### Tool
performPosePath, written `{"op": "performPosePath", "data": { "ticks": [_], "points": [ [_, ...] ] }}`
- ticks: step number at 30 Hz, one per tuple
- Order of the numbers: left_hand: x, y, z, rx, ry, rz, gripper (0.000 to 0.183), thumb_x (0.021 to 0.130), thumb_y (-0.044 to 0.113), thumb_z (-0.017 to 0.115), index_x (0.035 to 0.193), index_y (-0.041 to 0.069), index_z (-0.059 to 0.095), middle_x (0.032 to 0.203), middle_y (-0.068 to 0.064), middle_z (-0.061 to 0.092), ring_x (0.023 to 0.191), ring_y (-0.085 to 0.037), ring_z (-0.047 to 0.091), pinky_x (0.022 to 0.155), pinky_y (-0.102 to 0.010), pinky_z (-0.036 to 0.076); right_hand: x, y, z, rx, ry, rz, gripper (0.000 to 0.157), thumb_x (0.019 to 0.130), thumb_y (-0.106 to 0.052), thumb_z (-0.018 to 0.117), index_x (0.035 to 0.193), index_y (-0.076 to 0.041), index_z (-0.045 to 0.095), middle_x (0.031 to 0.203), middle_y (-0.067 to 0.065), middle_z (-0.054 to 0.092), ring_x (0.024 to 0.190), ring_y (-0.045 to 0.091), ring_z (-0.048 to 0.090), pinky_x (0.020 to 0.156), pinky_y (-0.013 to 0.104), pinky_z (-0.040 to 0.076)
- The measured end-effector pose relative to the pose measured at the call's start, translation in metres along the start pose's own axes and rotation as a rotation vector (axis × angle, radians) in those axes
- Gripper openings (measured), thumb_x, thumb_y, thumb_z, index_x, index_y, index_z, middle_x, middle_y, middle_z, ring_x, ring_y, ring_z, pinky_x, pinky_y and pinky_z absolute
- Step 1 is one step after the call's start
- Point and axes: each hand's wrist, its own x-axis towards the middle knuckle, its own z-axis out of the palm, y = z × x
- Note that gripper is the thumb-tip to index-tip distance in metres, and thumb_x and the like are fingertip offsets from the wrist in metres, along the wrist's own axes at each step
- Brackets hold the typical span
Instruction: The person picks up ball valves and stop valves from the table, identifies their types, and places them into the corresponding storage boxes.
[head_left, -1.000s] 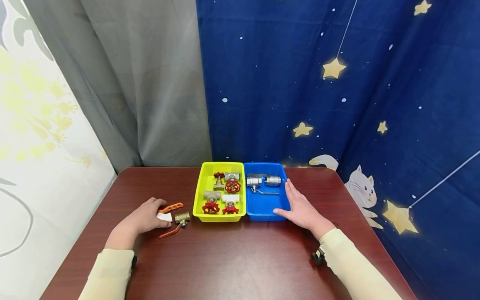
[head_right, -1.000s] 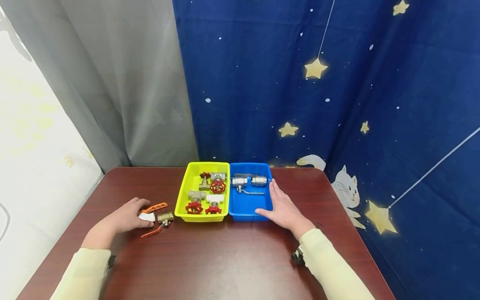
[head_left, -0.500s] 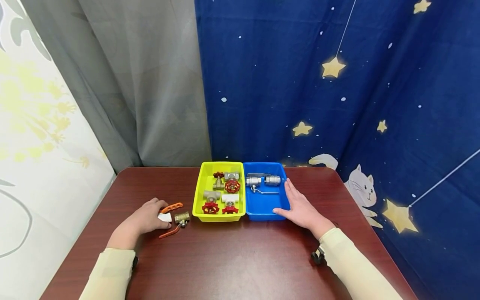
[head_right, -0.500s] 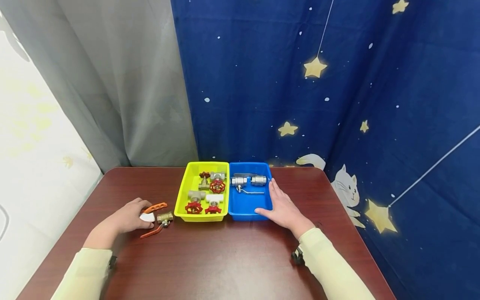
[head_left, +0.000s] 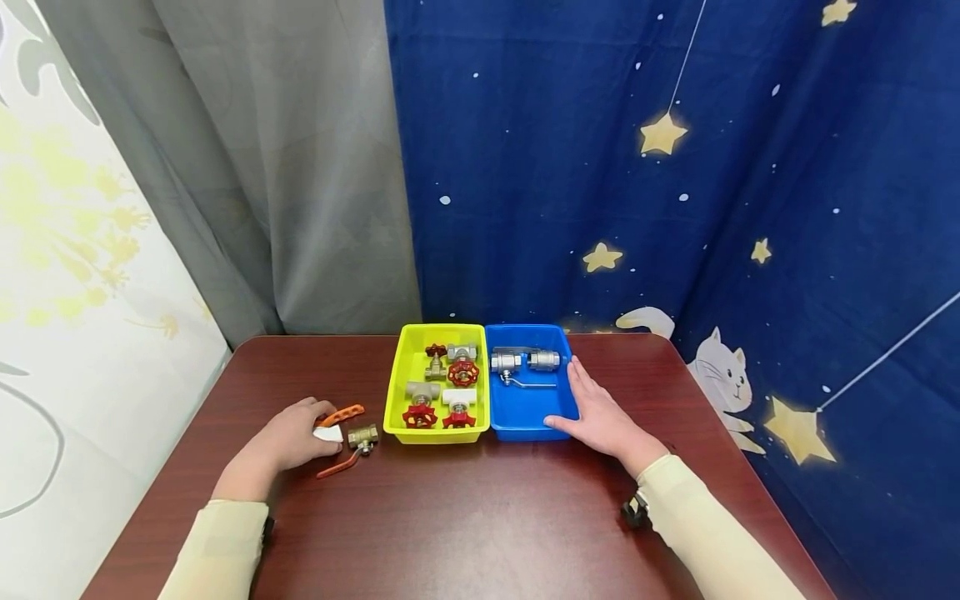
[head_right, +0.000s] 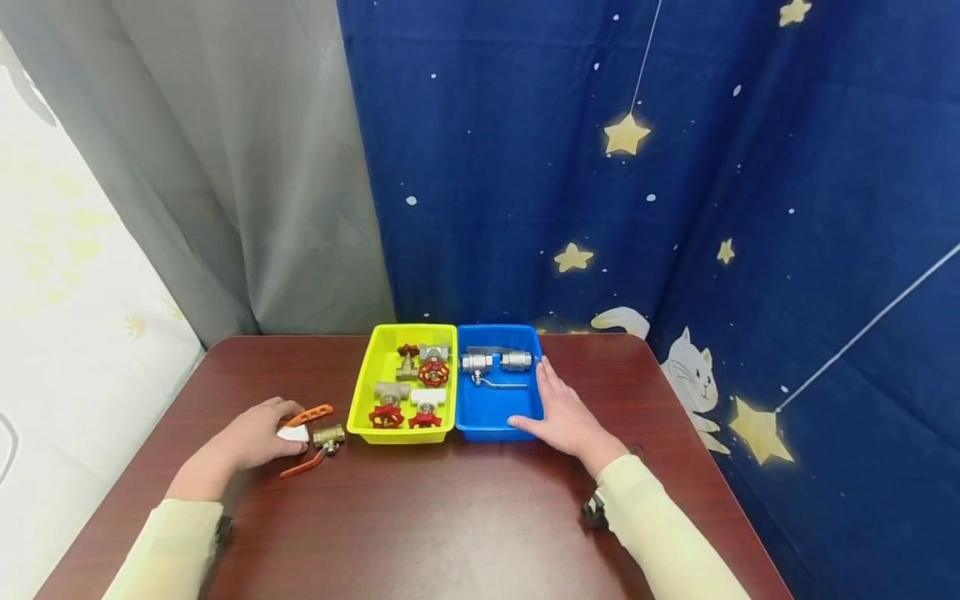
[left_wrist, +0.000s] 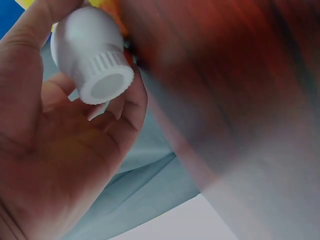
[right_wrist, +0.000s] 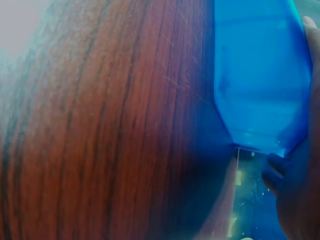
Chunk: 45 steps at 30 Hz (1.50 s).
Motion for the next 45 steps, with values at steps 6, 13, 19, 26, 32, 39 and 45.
{"op": "performPosePath", "data": {
  "ticks": [6,13,19,26,32,39,45],
  "points": [
    [-0.001,-0.002,-0.002,0.004,0.021,-0.018,0.062,0.085,0.039,0.088,0.134,0.005,0.071,0.125,-0.017,0.068,0.094,-0.029,0.063,0.084,-0.053,0.055,-0.001,-0.002,-0.001,0.013,-0.003,0.004,0.118,0.101,-0.063,0.073,0.177,-0.002,0.007,0.186,0.016,0.003,0.167,0.048,0.017,0.127,0.073,0.024],
    [0.001,0.000,-0.008,-0.008,0.048,-0.018,0.058,0.086,0.042,0.087,0.132,0.010,0.071,0.116,-0.010,0.066,0.088,-0.023,0.060,0.078,-0.048,0.053,0.000,-0.002,-0.001,0.011,-0.003,0.000,0.116,0.102,-0.061,0.073,0.177,-0.001,0.007,0.185,0.017,0.003,0.166,0.049,0.017,0.126,0.074,0.024],
    [0.003,0.006,-0.012,-0.043,0.084,-0.005,0.056,0.089,0.044,0.087,0.131,0.012,0.070,0.115,-0.007,0.066,0.091,-0.022,0.060,0.079,-0.046,0.053,-0.001,-0.003,-0.003,0.021,-0.010,-0.001,0.118,0.100,-0.065,0.072,0.177,-0.002,0.007,0.186,0.015,0.001,0.167,0.047,0.017,0.127,0.073,0.023],
    [0.007,0.014,-0.019,-0.072,0.119,0.014,0.055,0.092,0.045,0.087,0.133,0.014,0.070,0.115,-0.004,0.066,0.095,-0.022,0.061,0.082,-0.046,0.054,-0.001,-0.001,-0.002,0.016,-0.012,0.005,0.117,0.102,-0.063,0.072,0.177,-0.003,0.005,0.186,0.014,-0.001,0.167,0.048,0.016,0.127,0.074,0.023],
    [0.011,0.025,-0.025,-0.077,0.130,0.038,0.056,0.093,0.047,0.086,0.136,0.015,0.069,0.123,-0.005,0.067,0.098,-0.023,0.062,0.083,-0.047,0.054,-0.001,-0.002,-0.002,0.018,-0.016,0.008,0.118,0.101,-0.064,0.072,0.177,-0.004,0.005,0.186,0.013,-0.002,0.167,0.048,0.016,0.127,0.073,0.024],
    [0.015,0.040,-0.032,-0.087,0.118,0.058,0.057,0.092,0.048,0.086,0.137,0.016,0.069,0.119,-0.002,0.066,0.095,-0.020,0.061,0.081,-0.043,0.054,-0.001,-0.001,-0.001,0.018,-0.018,0.008,0.117,0.102,-0.064,0.072,0.177,-0.004,0.005,0.186,0.012,-0.002,0.167,0.047,0.016,0.127,0.073,0.022],
    [0.021,0.055,-0.036,-0.091,0.105,0.079,0.059,0.090,0.049,0.087,0.137,0.018,0.070,0.120,0.000,0.067,0.097,-0.020,0.062,0.086,-0.047,0.058,-0.001,-0.002,-0.002,0.024,-0.017,0.007,0.117,0.102,-0.063,0.072,0.177,-0.004,0.005,0.186,0.012,-0.002,0.167,0.047,0.016,0.128,0.073,0.022]
  ]
}}
